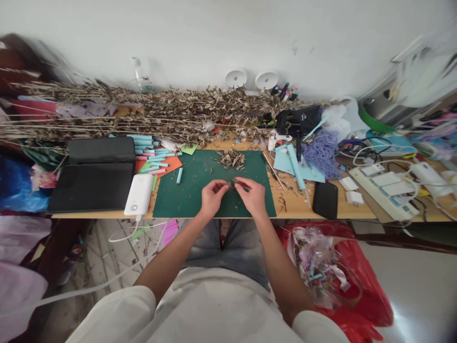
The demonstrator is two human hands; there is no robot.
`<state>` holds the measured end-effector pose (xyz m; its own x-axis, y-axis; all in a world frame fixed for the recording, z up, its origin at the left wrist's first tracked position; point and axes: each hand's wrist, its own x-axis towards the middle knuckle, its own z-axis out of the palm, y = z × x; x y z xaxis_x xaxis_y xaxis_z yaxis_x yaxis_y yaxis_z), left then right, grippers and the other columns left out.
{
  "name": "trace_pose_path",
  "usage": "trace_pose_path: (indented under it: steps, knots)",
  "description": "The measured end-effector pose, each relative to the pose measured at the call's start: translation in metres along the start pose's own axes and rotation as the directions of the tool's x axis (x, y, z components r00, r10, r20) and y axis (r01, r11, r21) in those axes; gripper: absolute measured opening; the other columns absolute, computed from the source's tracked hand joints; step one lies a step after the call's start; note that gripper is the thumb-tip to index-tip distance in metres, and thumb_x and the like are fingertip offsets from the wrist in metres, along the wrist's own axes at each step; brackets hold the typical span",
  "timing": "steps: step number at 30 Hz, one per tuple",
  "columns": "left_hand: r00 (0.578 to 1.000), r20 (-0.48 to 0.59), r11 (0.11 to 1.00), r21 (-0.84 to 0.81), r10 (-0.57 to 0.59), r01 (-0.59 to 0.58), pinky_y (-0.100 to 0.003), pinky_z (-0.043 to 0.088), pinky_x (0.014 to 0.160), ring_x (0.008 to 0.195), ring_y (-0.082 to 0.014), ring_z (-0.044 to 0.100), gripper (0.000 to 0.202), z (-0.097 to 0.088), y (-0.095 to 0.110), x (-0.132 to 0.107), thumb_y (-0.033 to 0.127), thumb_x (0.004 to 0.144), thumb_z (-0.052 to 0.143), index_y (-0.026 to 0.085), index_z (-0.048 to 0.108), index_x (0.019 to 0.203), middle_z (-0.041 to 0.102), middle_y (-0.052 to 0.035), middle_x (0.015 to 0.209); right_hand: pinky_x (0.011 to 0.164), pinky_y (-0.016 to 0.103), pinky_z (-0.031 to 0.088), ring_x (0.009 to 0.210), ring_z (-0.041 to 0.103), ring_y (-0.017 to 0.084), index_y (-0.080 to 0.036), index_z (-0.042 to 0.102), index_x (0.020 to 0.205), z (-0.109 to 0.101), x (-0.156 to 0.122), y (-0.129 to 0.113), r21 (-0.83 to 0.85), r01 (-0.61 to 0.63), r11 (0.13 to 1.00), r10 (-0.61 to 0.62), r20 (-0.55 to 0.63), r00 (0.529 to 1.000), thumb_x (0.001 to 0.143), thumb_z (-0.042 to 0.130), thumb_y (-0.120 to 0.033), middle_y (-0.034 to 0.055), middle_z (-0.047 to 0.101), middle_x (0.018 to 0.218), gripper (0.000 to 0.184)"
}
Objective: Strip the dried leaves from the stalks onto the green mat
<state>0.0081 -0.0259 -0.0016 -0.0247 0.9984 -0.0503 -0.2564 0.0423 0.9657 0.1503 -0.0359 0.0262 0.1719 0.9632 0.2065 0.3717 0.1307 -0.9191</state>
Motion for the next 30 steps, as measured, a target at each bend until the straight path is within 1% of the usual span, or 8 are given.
trace_pose_path:
  steps: [3, 8, 11, 15, 17, 20, 24, 30]
  knots:
    - [1.0, 0.029, 1.0, -0.002, -0.005, 0.005, -0.033, 0.052, 0.079, 0.075, -0.0151, 0.065, 0.023, 0.0, 0.002, 0.0, 0.031, 0.069, 0.074, 0.016, 0.066, 0.084, 0.069, -0.0035, 0.081, 0.073, 0.031, 0.058, 0.077, 0.07, 0.02, -0.018, 0.074, 0.093, 0.005, -0.002, 0.001, 0.099, -0.067, 0.993, 0.059, 0.088, 0.994, 0.075, 0.066, -0.033, 0.0068, 0.074, 0.091, 0.025]
    - [0.999, 0.043, 0.999, 0.035, -0.004, 0.003, -0.03, 0.051, 0.078, 0.075, -0.0144, 0.064, 0.022, 0.0, 0.003, -0.001, 0.03, 0.07, 0.074, 0.016, 0.066, 0.084, 0.069, -0.0033, 0.081, 0.065, 0.03, 0.056, 0.067, 0.068, 0.019, -0.018, 0.074, 0.082, 0.013, -0.008, 0.001, 0.053, -0.055, 0.997, 0.054, 0.023, 0.998, 0.076, 0.064, -0.033, 0.005, 0.074, 0.079, 0.019]
    - [0.999, 0.045, 0.998, 0.056, 0.016, -0.018, -0.029, 0.051, 0.076, 0.074, -0.0137, 0.063, 0.021, 0.001, 0.001, -0.001, 0.03, 0.071, 0.073, 0.016, 0.065, 0.084, 0.068, -0.0029, 0.08, 0.064, 0.029, 0.054, 0.066, 0.066, 0.018, -0.019, 0.073, 0.08, 0.016, -0.01, -0.002, -0.078, 0.062, 0.995, -0.065, -0.03, 0.997, 0.077, 0.061, -0.029, 0.0039, 0.072, 0.077, 0.015]
    - [0.998, 0.034, 0.998, 0.035, 0.053, -0.054, -0.028, 0.05, 0.075, 0.075, -0.0132, 0.063, 0.02, 0.002, -0.002, -0.001, 0.03, 0.072, 0.072, 0.016, 0.063, 0.084, 0.066, -0.0022, 0.08, 0.072, 0.03, 0.053, 0.073, 0.064, 0.018, -0.02, 0.071, 0.079, 0.023, -0.013, -0.004, -0.207, 0.219, 0.954, -0.243, -0.099, 0.965, 0.08, 0.057, -0.023, 0.0049, 0.07, 0.08, 0.014]
    - [0.998, 0.005, 0.998, 0.028, 0.056, -0.056, -0.027, 0.05, 0.073, 0.073, -0.0126, 0.062, 0.021, 0.002, -0.003, -0.001, 0.03, 0.072, 0.072, 0.016, 0.062, 0.083, 0.065, -0.0017, 0.079, 0.072, 0.03, 0.053, 0.074, 0.064, 0.018, -0.019, 0.07, 0.078, 0.025, -0.014, -0.003, -0.195, 0.202, 0.96, -0.234, -0.159, 0.959, 0.08, 0.058, -0.023, 0.0053, 0.07, 0.08, 0.013]
    - [0.999, -0.021, 0.999, 0.026, 0.042, -0.042, -0.025, 0.048, 0.069, 0.07, -0.0117, 0.061, 0.021, 0.0, -0.004, -0.001, 0.029, 0.071, 0.072, 0.016, 0.062, 0.083, 0.065, -0.0009, 0.076, 0.069, 0.03, 0.054, 0.069, 0.065, 0.018, -0.018, 0.07, 0.08, 0.022, -0.01, 0.001, -0.103, 0.091, 0.99, -0.113, -0.238, 0.965, 0.08, 0.059, -0.026, 0.0052, 0.07, 0.078, 0.013]
    - [1.0, -0.011, 0.999, 0.027, 0.027, -0.027, -0.026, 0.049, 0.071, 0.069, -0.0122, 0.061, 0.02, 0.0, -0.002, 0.0, 0.031, 0.072, 0.072, 0.016, 0.064, 0.083, 0.065, -0.0012, 0.075, 0.07, 0.03, 0.055, 0.071, 0.067, 0.018, -0.018, 0.072, 0.085, 0.01, -0.001, 0.006, -0.047, 0.014, 0.999, -0.021, -0.159, 0.987, 0.08, 0.06, -0.029, 0.0051, 0.072, 0.081, 0.017]
    - [1.0, -0.025, 0.999, 0.047, 0.015, -0.013, -0.029, 0.051, 0.075, 0.073, -0.0143, 0.063, 0.021, 0.001, -0.001, 0.0, 0.031, 0.069, 0.074, 0.016, 0.066, 0.082, 0.068, -0.0026, 0.078, 0.071, 0.03, 0.054, 0.081, 0.066, 0.02, -0.02, 0.073, 0.084, -0.003, 0.012, 0.012, -0.188, 0.119, 0.975, -0.12, 0.008, 0.993, 0.079, 0.06, -0.023, 0.0065, 0.071, 0.09, 0.015]
